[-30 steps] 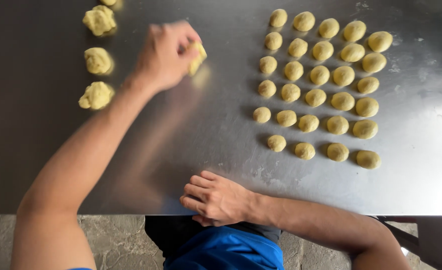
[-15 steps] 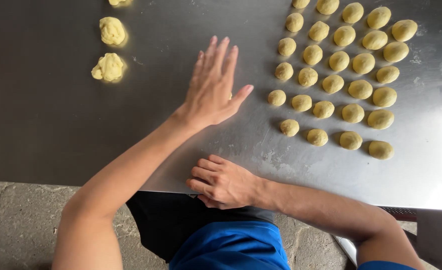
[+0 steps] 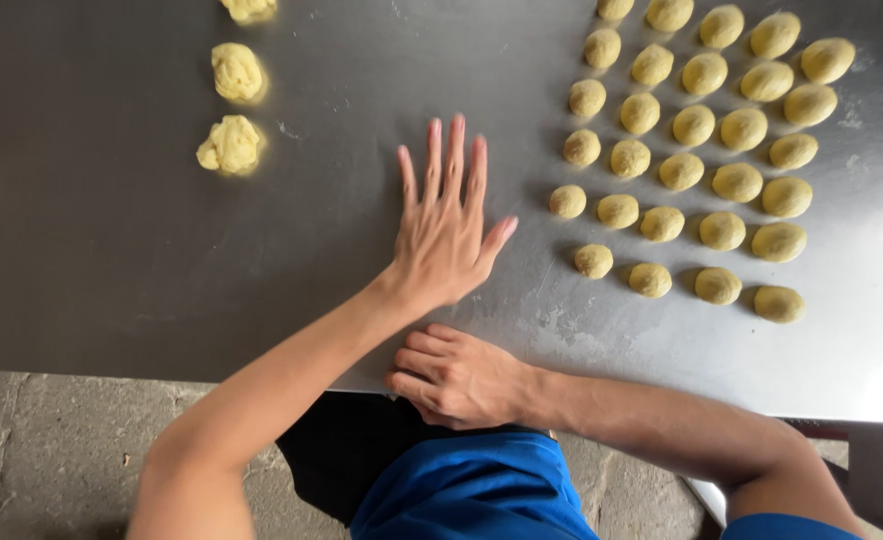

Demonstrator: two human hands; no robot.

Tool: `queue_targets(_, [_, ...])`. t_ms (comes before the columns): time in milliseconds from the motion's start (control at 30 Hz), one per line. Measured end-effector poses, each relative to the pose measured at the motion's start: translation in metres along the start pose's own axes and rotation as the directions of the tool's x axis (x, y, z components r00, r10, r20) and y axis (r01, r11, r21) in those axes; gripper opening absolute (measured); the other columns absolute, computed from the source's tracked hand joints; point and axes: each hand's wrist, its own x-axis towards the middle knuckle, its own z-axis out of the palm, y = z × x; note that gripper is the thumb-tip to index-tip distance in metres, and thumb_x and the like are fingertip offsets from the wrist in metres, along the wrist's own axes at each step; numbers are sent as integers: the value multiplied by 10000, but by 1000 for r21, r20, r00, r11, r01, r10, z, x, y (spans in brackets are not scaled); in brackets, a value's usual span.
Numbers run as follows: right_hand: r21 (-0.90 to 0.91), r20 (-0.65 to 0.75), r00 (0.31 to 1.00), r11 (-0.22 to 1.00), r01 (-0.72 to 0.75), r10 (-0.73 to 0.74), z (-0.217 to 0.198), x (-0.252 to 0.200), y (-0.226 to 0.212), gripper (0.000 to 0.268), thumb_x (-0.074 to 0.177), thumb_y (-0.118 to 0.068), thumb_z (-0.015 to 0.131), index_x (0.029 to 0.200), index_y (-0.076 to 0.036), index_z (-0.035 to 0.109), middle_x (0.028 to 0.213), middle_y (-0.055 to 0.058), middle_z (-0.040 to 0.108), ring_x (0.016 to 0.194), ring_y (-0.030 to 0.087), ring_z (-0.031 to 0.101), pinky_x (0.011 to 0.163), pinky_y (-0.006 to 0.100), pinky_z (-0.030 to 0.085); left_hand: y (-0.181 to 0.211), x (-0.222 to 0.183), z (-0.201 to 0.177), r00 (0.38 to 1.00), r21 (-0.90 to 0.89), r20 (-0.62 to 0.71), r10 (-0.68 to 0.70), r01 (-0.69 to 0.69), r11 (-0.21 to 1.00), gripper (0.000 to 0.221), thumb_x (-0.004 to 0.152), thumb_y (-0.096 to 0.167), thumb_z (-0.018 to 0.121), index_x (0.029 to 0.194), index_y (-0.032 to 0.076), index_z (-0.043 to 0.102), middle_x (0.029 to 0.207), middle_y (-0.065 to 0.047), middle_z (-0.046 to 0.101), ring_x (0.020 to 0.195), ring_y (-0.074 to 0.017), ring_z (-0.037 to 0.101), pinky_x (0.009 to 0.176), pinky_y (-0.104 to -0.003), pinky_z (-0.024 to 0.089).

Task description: Shaping small portions of dough into balls and arranging them in a grid on a metal work surface

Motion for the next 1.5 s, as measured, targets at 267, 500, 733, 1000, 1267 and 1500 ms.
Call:
queue_targets(267, [62, 29, 998, 997, -48, 47, 4, -7, 2, 116, 973, -78, 580, 1062, -6, 597, 962, 120, 598, 810, 292, 519, 712, 386, 422, -33, 36, -8, 989, 17, 97, -113, 112, 994, 870, 1207, 504, 621, 1707, 37, 84, 1738, -157, -35, 1603, -363, -42, 1255, -742, 35])
queue_targets(500, [39, 3, 999, 998, -50, 50, 2, -5, 2, 131, 1006, -88, 529, 1064, -2, 610, 966, 135, 611, 814, 296, 541, 722, 392, 431, -27, -23, -15, 996, -56, 45, -78, 81, 995, 837, 1090, 432, 504, 1662, -30, 105, 1713, -285, 18, 1593, -477, 1, 1240, -744, 10])
queue_targets(733, [35, 15, 999, 999, -40, 40, 3, -6, 2, 87, 985, -83, 552, 1016, -9, 584, 900, 115, 567, 780, 292, 509, 691, 391, 402, -6, 50, 8, 994, -11, 53, -93, 93, 996, 775, 1172, 530, 481, 1703, 113, 99, 1730, -195, -17, 1598, -433, -1, 1255, -751, 81])
queue_targets(1000, [63, -77, 997, 998, -2, 7, 5, -4, 4, 92, 964, -96, 572, 988, -9, 589, 905, 123, 562, 782, 308, 539, 688, 376, 419, -69, -25, -12, 997, -72, -31, -76, 73, 995, 778, 1091, 265, 552, 1648, -92, 144, 1700, -334, 43, 1562, -547, 5, 1206, -769, 9])
queue_targets(1267, [220, -115, 993, 975, -2, 28, -2, -5, -1, 324, 1000, -209, 593, 744, -44, 484, 736, 106, 480, 667, 300, 446, 622, 411, 342, -13, -18, -12, 991, -31, -20, 134, -134, 990, 848, 1069, 527, 524, 1645, -17, 221, 1708, -271, 126, 1575, -518, 116, 1252, -710, 191])
queue_targets(1500, [253, -162, 982, 966, -55, 98, -12, -7, 8, 331, 999, -148, 567, 713, -58, 428, 700, 94, 444, 635, 304, 428, 577, 419, 339, -57, 42, -5, 1000, -12, 12, -11, 11, 1000, 815, 1154, 407, 615, 1682, -24, 169, 1718, -223, 25, 1576, -453, -4, 1229, -768, 94])
